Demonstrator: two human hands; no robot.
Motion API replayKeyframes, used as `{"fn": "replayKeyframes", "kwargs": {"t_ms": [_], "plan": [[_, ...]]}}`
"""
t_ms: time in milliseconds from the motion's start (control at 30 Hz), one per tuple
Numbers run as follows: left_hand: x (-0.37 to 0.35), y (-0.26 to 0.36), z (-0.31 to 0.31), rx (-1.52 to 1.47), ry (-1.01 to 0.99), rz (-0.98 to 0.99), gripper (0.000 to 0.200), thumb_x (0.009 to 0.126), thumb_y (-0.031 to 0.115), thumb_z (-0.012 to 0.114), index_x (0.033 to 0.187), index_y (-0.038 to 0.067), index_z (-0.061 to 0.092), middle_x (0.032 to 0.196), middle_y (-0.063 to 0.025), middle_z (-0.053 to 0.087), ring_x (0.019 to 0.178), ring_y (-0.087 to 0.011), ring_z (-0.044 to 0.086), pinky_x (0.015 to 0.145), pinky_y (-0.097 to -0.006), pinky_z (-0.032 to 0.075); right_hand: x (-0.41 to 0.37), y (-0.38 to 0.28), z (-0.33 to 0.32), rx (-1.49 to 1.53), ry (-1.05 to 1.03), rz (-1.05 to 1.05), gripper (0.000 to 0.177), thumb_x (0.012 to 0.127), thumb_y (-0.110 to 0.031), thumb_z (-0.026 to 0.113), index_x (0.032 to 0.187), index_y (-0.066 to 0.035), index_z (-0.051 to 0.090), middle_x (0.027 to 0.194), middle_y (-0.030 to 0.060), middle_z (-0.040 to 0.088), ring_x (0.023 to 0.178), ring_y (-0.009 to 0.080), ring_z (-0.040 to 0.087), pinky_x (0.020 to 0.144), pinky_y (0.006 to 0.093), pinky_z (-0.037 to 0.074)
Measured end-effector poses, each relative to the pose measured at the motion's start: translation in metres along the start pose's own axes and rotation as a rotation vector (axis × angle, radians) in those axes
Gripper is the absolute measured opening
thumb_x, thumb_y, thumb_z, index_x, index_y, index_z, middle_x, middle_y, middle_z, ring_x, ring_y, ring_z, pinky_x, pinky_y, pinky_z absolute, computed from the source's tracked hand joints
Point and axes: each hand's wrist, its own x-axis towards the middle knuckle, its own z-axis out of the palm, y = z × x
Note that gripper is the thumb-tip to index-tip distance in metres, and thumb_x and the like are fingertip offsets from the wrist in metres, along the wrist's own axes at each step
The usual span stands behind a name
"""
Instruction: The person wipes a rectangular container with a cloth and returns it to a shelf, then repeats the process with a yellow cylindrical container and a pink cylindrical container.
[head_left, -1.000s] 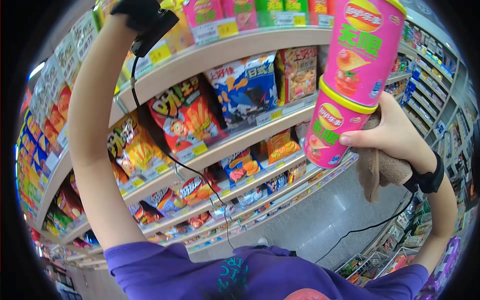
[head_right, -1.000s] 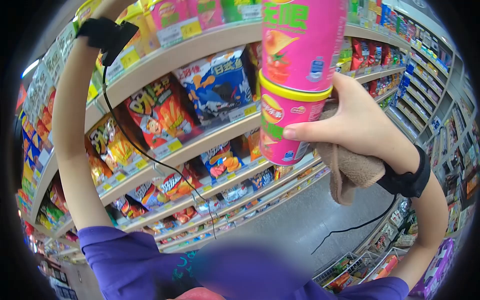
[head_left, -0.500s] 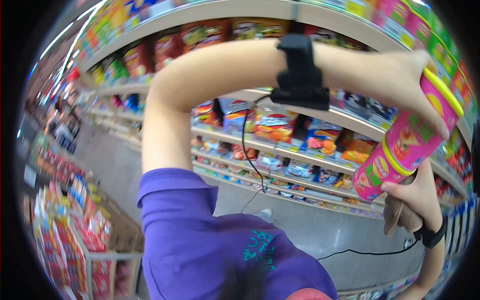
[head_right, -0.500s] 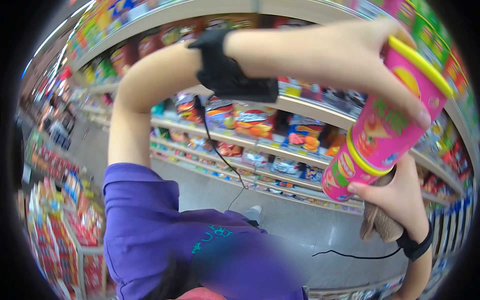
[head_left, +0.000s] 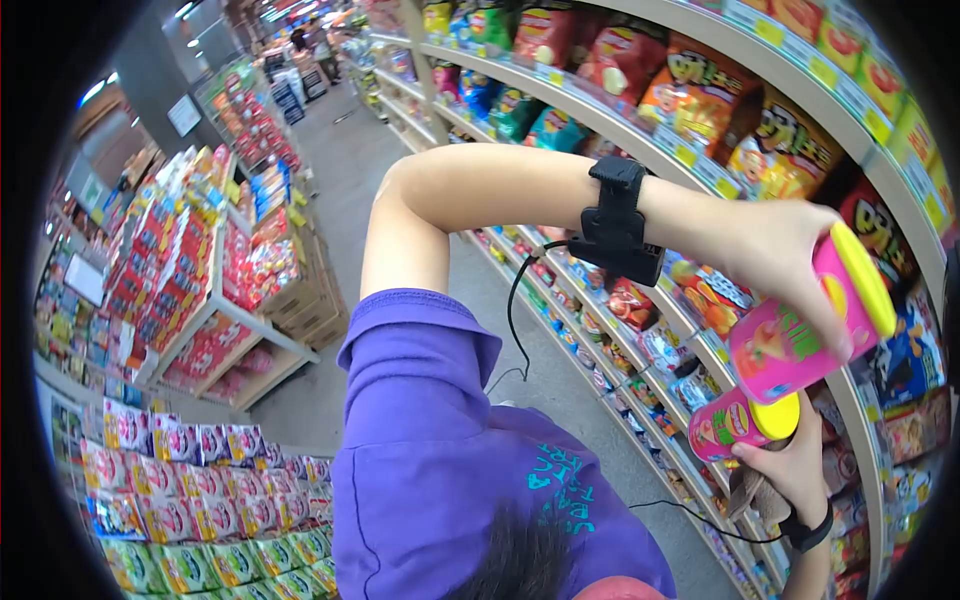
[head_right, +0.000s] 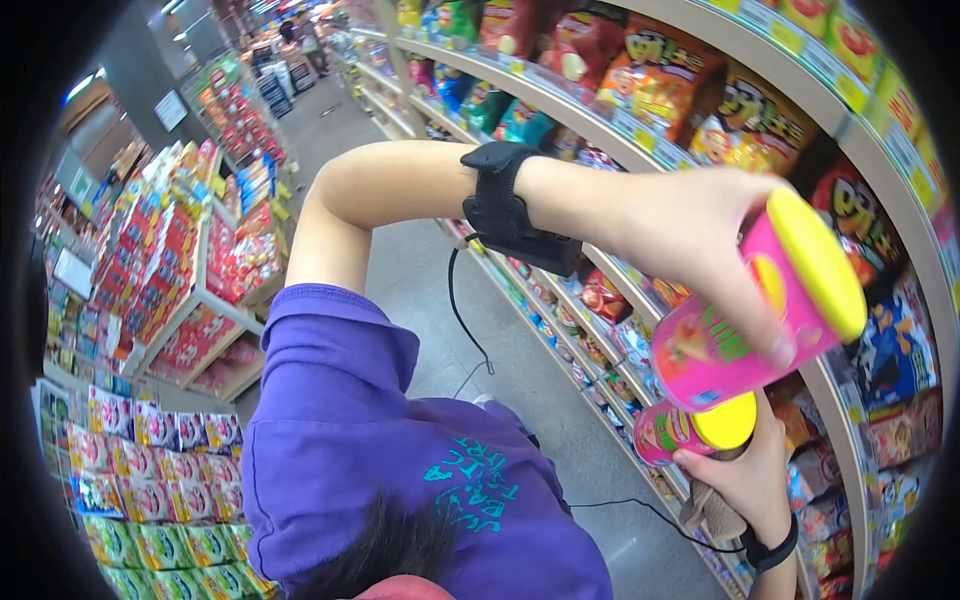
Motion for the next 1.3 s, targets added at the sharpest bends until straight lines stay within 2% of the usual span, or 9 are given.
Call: {"fn": "replayKeyframes", "kwargs": {"t_ms": [67, 167, 233, 267, 600, 800, 900, 967, 1300], "plan": [[-0.023, 0.001, -0.006, 0.062, -0.091, 0.006, 0.050, 0.057, 0.023, 0.085, 0.094, 0.001, 0.060, 0.091, -0.0063, 0.065, 0.086, -0.0126, 0.062, 0.076, -0.0263, 0.050, 0.004, 0.013, 0.001, -0.065, -0.037, 0.029, 0.070, 0.056, -0.018, 0.082, 0.113, 0.003, 0.048, 0.102, 0.0106, 0.060, 0.096, 0.0187, 0.058, 0.087, 0.0319, 0.044], [-0.053, -0.028, -0.010, 0.136, -0.192, 0.127, 0.057, 0.052, 0.030, 0.086, 0.094, 0.001, 0.060, 0.087, -0.0079, 0.064, 0.085, -0.0169, 0.062, 0.076, -0.0275, 0.049, 0.021, 0.027, 0.009, 0.076, -0.114, 0.096, 0.071, 0.055, -0.015, 0.082, 0.114, 0.001, 0.048, 0.103, 0.0093, 0.058, 0.097, 0.0175, 0.056, 0.086, 0.0310, 0.044], [-0.072, -0.027, -0.014, 0.339, -0.345, 0.143, 0.068, 0.047, 0.036, 0.085, 0.099, 0.000, 0.058, 0.102, -0.0157, 0.058, 0.097, -0.0268, 0.057, 0.086, -0.0328, 0.046, 0.040, -0.002, 0.031, -0.049, -0.091, -0.007, 0.072, 0.052, -0.016, 0.084, 0.114, 0.001, 0.049, 0.101, 0.0089, 0.060, 0.096, 0.0174, 0.058, 0.084, 0.0305, 0.046], [-0.086, -0.043, -0.012, 0.334, -0.310, 0.131, 0.071, 0.042, 0.039, 0.083, 0.099, 0.003, 0.059, 0.124, -0.0243, 0.041, 0.118, -0.0427, 0.038, 0.097, -0.0463, 0.035, 0.051, -0.003, 0.039, -0.043, -0.144, -0.044, 0.073, 0.051, -0.017, 0.084, 0.113, 0.001, 0.049, 0.099, 0.0089, 0.061, 0.093, 0.0175, 0.059, 0.083, 0.0304, 0.046], [-0.169, -0.074, -0.062, 0.389, -0.249, 0.295, 0.072, 0.041, 0.039, 0.082, 0.099, 0.005, 0.059, 0.129, -0.0255, 0.033, 0.121, -0.0480, 0.026, 0.099, -0.0527, 0.028, 0.141, -0.048, 0.104, -0.186, -0.421, -0.126, 0.067, 0.053, -0.021, 0.083, 0.107, 0.004, 0.052, 0.096, 0.0135, 0.062, 0.090, 0.0206, 0.061, 0.080, 0.0321, 0.046], [-0.200, -0.084, -0.093, 0.348, -0.279, 0.403, 0.072, 0.040, 0.039, 0.082, 0.099, 0.006, 0.059, 0.132, -0.0263, 0.028, 0.124, -0.0512, 0.019, 0.100, -0.0566, 0.024, 0.180, -0.059, 0.143, 0.038, -0.704, 0.003, 0.070, 0.055, -0.013, 0.081, 0.116, 0.002, 0.051, 0.114, 0.0104, 0.055, 0.105, 0.0176, 0.054, 0.090, 0.0317, 0.043], [-0.215, -0.090, -0.108, 0.312, -0.330, 0.414, 0.072, 0.040, 0.039, 0.082, 0.099, 0.007, 0.059, 0.133, -0.0265, 0.027, 0.124, -0.0523, 0.016, 0.101, -0.0579, 0.023, 0.189, -0.079, 0.161, 0.054, -0.655, -0.076, 0.059, 0.058, -0.015, 0.080, 0.109, 0.001, 0.056, 0.101, 0.0102, 0.063, 0.094, 0.0176, 0.061, 0.082, 0.0288, 0.047], [-0.223, -0.093, -0.122, 0.250, -0.369, 0.312, 0.070, 0.039, 0.039, 0.082, 0.098, 0.010, 0.059, 0.135, -0.0257, 0.023, 0.126, -0.0528, 0.008, 0.101, -0.0612, 0.020, 0.204, -0.077, 0.169, 0.182, -0.710, 0.082, 0.063, 0.060, -0.013, 0.081, 0.114, 0.001, 0.053, 0.105, 0.0100, 0.062, 0.098, 0.0157, 0.058, 0.085, 0.0288, 0.046], [-0.252, -0.089, -0.199, 0.372, -0.431, 0.191, 0.072, 0.042, 0.041, 0.081, 0.105, 0.014, 0.059, 0.134, -0.0198, 0.029, 0.126, -0.0496, 0.015, 0.101, -0.0625, 0.018, 0.247, -0.038, 0.200, 0.442, -0.512, -0.097, 0.059, 0.069, -0.016, 0.078, 0.119, 0.000, 0.050, 0.105, 0.0082, 0.060, 0.103, 0.0134, 0.054, 0.094, 0.0296, 0.039]]}}
